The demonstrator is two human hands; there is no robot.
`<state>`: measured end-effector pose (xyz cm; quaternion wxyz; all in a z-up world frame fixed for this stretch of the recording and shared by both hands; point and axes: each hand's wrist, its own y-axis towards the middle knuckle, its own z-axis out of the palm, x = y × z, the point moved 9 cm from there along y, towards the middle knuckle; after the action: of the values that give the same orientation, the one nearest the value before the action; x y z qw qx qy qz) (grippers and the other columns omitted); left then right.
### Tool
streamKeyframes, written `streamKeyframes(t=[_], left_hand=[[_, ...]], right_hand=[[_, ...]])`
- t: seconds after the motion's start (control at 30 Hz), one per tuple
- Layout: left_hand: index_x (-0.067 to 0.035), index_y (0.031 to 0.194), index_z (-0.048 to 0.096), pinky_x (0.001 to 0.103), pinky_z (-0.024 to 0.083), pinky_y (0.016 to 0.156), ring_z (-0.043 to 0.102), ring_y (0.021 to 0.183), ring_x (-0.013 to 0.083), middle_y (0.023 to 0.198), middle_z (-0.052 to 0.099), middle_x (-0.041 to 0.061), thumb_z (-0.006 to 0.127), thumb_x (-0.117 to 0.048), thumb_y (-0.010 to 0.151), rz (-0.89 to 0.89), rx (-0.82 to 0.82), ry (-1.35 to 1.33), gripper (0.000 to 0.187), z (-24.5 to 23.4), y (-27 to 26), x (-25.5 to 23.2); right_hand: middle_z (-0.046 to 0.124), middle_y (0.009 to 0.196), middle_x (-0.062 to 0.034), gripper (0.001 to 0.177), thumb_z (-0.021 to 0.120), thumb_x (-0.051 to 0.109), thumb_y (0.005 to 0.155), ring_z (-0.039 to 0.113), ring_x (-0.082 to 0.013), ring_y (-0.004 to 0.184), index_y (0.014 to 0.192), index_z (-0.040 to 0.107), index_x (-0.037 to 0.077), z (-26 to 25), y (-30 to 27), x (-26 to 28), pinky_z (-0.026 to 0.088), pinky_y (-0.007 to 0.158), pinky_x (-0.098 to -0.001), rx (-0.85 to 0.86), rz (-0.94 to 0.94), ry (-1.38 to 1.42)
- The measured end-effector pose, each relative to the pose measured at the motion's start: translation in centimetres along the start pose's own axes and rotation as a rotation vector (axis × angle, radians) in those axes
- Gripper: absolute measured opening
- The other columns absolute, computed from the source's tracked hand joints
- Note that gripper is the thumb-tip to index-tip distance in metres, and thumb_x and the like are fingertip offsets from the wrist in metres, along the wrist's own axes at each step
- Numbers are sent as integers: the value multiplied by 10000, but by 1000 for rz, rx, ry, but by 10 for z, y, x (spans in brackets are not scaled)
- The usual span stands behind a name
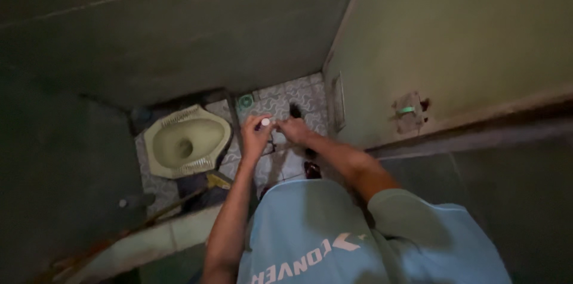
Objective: The person applies adhesive from a small tube to a thin white pipe, spreads the adhesive by hand, and then connects it to another pipe segment near the bathroom floor.
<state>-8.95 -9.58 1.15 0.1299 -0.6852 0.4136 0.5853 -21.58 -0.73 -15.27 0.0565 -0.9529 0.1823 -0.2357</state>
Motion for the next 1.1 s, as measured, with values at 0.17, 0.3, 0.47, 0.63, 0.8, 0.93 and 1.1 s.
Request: streamKeyframes(t=[0.17, 0.3, 0.47, 0.63, 0.8, 0.93, 1.1], left_hand=[[-58, 1099, 753, 340, 530, 725, 643, 788, 238, 874, 619, 100, 785, -88, 891, 10, -110, 4, 213, -49, 6, -32], [-67, 1042, 756, 365, 518, 686, 645, 765, 258, 861, 624, 114, 778, -93, 868, 3, -75, 52, 177, -84, 14, -54], [-35, 1073, 713, 453, 523, 794, 631, 912, 383, 966, 610, 183, 700, -74, 837, 107, -73, 222, 239, -110, 3, -67], [4, 1091, 672, 458, 532, 806, 641, 930, 408, 1052, 628, 215, 673, -100, 792, -34, 0, 248, 316, -93, -9, -18], [25, 1088, 678, 516, 499, 911, 601, 1034, 479, 1130, 615, 272, 645, -114, 865, -61, 54, 326, 265, -31, -16, 58], [54, 1045, 650, 536, 507, 851, 619, 952, 485, 1054, 635, 286, 718, -196, 791, -204, 124, 376, 363, 33, -8, 113], [25, 1014, 676, 497, 527, 793, 653, 880, 408, 980, 676, 237, 751, -230, 802, -465, 376, 302, 339, 126, 6, 152]], right_hand=[[701, 1208, -86, 315, 588, 330, 963, 659, -312, 1128, 1240, 626, 185, -22, 3, 31, 276, 986, -732, -183, -10, -63], [704, 1199, -67, 305, 549, 266, 983, 662, -302, 1125, 1272, 628, 215, -28, 16, 52, 65, 1118, -788, -134, 16, 0], [703, 1184, -103, 295, 493, 213, 1007, 678, -328, 1074, 1268, 628, 194, -9, 23, 82, 256, 1031, -658, -19, -50, 41], [712, 1130, -159, 259, 492, 204, 1018, 702, -377, 993, 1231, 609, 112, 9, 30, 74, 543, 839, -482, 18, -175, 26], [729, 999, -169, 254, 558, 150, 862, 698, -384, 956, 1068, 704, 132, -4, 45, 52, 544, 805, -482, -40, -157, -164], [720, 1035, -163, 206, 548, 87, 898, 690, -350, 951, 1006, 723, 109, -16, 49, 0, 549, 842, -453, 47, -19, -75], [707, 1071, -184, 204, 514, 185, 1006, 688, -333, 962, 988, 677, 65, -38, 49, -77, 540, 877, -434, 136, 121, 99]])
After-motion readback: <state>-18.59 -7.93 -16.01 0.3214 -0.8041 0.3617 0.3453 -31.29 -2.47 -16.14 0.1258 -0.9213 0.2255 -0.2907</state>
